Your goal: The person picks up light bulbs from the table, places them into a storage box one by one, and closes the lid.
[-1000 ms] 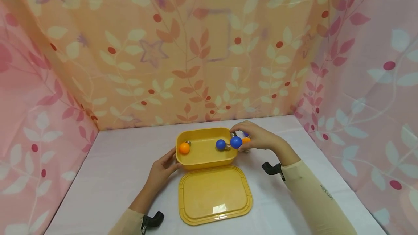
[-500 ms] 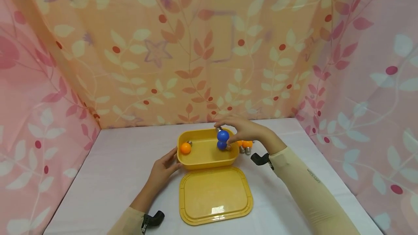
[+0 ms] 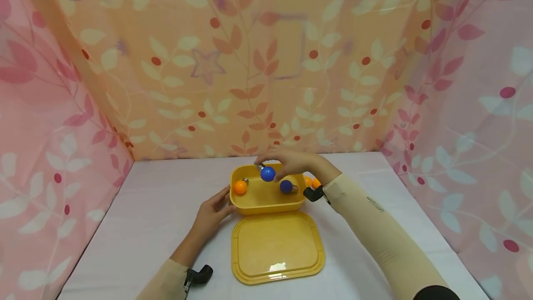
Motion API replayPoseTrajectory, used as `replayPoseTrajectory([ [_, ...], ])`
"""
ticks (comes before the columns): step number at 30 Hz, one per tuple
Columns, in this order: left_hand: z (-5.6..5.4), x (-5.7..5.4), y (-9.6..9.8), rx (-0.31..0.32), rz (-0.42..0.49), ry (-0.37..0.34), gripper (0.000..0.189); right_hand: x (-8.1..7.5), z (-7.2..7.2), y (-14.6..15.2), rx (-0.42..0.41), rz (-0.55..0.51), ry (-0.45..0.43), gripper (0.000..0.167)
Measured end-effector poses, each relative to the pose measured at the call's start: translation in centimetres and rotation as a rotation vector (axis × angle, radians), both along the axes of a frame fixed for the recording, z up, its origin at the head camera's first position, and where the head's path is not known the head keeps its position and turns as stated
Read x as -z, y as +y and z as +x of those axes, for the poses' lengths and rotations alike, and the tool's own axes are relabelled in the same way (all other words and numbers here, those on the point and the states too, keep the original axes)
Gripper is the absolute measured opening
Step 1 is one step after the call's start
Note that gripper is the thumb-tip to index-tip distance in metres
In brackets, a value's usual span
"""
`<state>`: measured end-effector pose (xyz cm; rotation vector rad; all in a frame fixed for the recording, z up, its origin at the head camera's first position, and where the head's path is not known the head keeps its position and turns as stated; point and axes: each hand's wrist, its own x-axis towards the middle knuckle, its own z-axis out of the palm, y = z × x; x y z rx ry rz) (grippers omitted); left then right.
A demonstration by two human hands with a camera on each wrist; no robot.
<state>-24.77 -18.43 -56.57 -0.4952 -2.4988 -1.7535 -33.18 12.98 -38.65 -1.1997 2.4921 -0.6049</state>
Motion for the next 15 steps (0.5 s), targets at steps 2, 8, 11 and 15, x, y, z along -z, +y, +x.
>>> replayPoseTrajectory([
  [2, -0.1, -0.1, 0.1, -0.001, 0.000, 0.005, 0.074, 0.4, -0.6, -0.6, -0.038, 0.015, -0.010, 0.064],
  [8, -0.1, -0.3, 0.0, -0.005, 0.001, 0.017, 0.072, 1.5, -1.9, -2.1, -0.096, 0.051, -0.080, 0.063],
  [11, 0.0, -0.4, 0.0, 0.000, -0.002, 0.013, 0.071, 2.0, -2.1, -2.6, -0.099, 0.067, -0.109, 0.063],
  [15, 0.0, -0.3, 0.1, 0.001, 0.003, -0.005, 0.070, 2.7, -2.5, -3.4, -0.106, 0.098, -0.139, 0.063],
])
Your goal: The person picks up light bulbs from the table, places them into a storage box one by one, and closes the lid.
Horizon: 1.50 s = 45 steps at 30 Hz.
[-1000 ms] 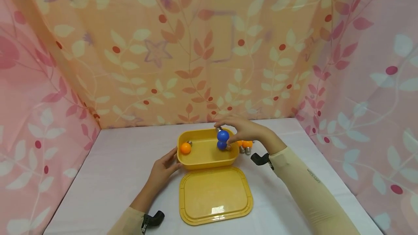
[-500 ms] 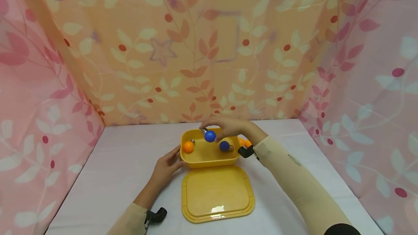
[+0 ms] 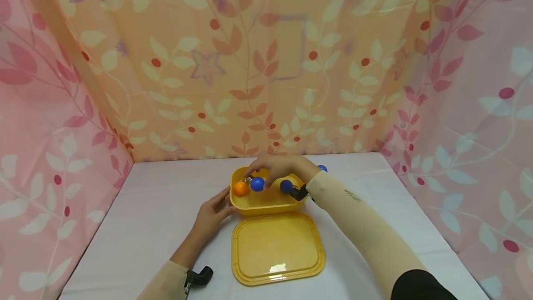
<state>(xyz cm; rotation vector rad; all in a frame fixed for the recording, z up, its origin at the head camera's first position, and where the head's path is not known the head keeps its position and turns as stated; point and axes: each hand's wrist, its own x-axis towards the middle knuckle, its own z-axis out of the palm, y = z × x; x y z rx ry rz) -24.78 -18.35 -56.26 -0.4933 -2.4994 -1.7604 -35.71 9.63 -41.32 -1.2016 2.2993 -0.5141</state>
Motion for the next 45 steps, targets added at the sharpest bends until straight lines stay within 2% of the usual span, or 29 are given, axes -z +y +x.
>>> replayPoseTrajectory([
  [6, -0.2, -0.5, 0.4, 0.000, 0.006, 0.000, 0.068, 0.1, -0.9, -1.5, -0.023, 0.011, -0.119, 0.065],
  [10, 0.0, -0.4, 0.4, 0.002, 0.017, -0.018, 0.069, 1.0, -0.6, -2.6, -0.060, 0.033, -0.167, 0.065],
  [11, 0.0, 0.0, 0.3, 0.003, 0.015, -0.008, 0.069, 1.2, -0.4, -2.8, -0.061, 0.037, -0.175, 0.066],
  [20, 0.4, -0.1, 0.2, -0.013, -0.013, 0.021, 0.071, 3.1, 0.3, -3.8, -0.071, 0.098, -0.141, 0.067],
  [27, 0.3, -0.2, 0.2, -0.017, -0.018, 0.044, 0.072, 3.6, 0.7, -3.8, -0.027, 0.111, -0.140, 0.067],
  [34, 0.2, -0.3, 0.1, -0.016, -0.012, 0.056, 0.071, 2.8, 0.9, -3.4, -0.073, 0.089, -0.105, 0.066],
  [39, 0.1, -0.1, 0.0, -0.011, -0.015, 0.053, 0.071, 1.6, 1.0, -2.5, -0.066, 0.039, -0.056, 0.061],
  [45, 0.2, 0.2, -0.1, -0.021, -0.015, 0.023, 0.070, 0.4, 1.6, -0.8, 0.019, -0.011, -0.027, 0.054],
])
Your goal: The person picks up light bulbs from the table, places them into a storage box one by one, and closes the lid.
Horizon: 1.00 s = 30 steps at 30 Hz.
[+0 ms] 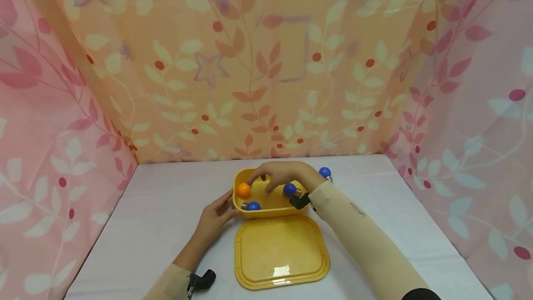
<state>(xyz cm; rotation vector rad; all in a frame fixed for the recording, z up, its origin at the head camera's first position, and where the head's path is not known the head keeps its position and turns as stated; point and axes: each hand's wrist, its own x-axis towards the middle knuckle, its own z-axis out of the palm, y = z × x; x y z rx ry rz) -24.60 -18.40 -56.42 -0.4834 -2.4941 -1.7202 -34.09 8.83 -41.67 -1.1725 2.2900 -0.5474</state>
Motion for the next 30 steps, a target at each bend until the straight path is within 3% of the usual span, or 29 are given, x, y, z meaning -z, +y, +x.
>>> replayPoseTrajectory([
  [7, 0.0, -0.2, 0.2, -0.011, 0.005, 0.005, 0.071, -1.1, 1.1, 3.1, 0.188, -0.068, 0.054, 0.045],
  [19, 0.0, -0.1, 0.1, -0.003, 0.010, 0.000, 0.072, -2.4, 3.0, 7.9, 0.331, -0.249, 0.182, 0.037],
  [24, -0.2, 0.0, 0.1, -0.003, 0.010, -0.020, 0.071, -1.8, 4.4, 9.7, 0.426, -0.292, 0.222, 0.039],
  [30, -0.1, 0.3, 0.2, -0.008, 0.018, -0.035, 0.069, 0.3, 6.8, 11.5, 0.529, -0.363, 0.340, 0.040],
])
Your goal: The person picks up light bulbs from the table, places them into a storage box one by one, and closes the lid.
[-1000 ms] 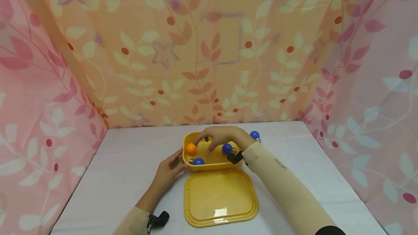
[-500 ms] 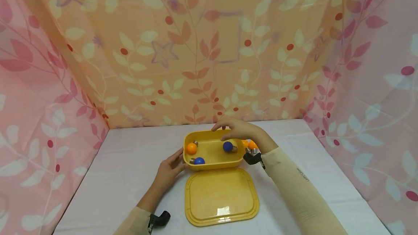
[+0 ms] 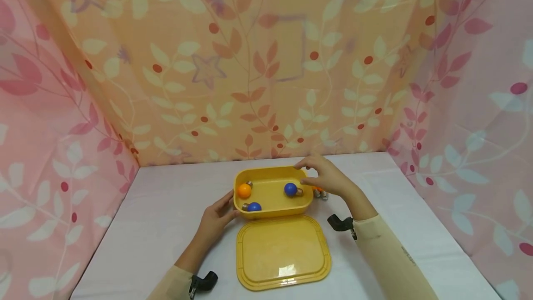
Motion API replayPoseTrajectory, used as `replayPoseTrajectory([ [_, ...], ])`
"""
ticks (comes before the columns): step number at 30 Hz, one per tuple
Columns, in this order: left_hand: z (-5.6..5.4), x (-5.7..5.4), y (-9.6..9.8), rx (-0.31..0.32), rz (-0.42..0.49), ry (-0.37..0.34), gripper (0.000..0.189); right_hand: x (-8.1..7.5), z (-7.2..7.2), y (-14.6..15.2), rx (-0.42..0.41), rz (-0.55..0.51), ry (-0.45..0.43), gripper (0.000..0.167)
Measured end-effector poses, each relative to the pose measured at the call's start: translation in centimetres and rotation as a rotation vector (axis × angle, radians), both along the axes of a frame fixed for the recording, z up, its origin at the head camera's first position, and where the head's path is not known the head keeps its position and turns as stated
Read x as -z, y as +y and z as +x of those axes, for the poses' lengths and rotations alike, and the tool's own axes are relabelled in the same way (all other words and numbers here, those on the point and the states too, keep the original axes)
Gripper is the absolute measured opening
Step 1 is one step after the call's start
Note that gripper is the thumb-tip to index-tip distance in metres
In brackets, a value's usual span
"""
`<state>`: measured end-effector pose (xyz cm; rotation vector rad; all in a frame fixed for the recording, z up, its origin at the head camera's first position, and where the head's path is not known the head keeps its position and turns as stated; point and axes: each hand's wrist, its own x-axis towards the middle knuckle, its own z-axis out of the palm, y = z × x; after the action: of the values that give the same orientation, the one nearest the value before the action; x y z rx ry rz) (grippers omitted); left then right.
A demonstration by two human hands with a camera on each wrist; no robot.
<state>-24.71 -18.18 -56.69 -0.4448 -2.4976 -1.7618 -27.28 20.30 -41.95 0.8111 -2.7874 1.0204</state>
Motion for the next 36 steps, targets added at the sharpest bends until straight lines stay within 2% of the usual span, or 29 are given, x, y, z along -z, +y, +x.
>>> replayPoseTrajectory([
  [4, 0.1, -0.1, -0.1, -0.003, -0.012, 0.024, 0.070, 1.4, 1.2, 1.0, 0.097, 0.015, 0.029, 0.037],
  [8, 0.1, -0.2, -0.2, 0.001, -0.009, 0.054, 0.070, 2.7, 1.7, 2.2, 0.188, 0.030, 0.037, 0.034],
  [14, -0.1, -0.3, -0.3, 0.007, -0.021, 0.058, 0.070, 4.0, 2.4, 3.7, 0.270, -0.025, 0.012, 0.034],
  [20, 0.0, -0.4, -0.1, -0.008, -0.019, 0.049, 0.068, 5.1, 2.2, 5.1, 0.344, -0.023, -0.012, 0.037],
  [28, 0.4, -0.3, 0.4, 0.006, -0.014, 0.027, 0.070, 5.9, 1.9, 6.6, 0.436, -0.007, -0.118, 0.037],
  [32, 0.3, -0.1, 0.3, -0.015, -0.015, 0.036, 0.069, 6.5, 1.5, 6.8, 0.461, 0.002, -0.132, 0.039],
  [36, 0.3, 0.0, 0.3, -0.004, -0.015, 0.049, 0.068, 7.1, 1.2, 7.0, 0.506, 0.024, -0.154, 0.043],
])
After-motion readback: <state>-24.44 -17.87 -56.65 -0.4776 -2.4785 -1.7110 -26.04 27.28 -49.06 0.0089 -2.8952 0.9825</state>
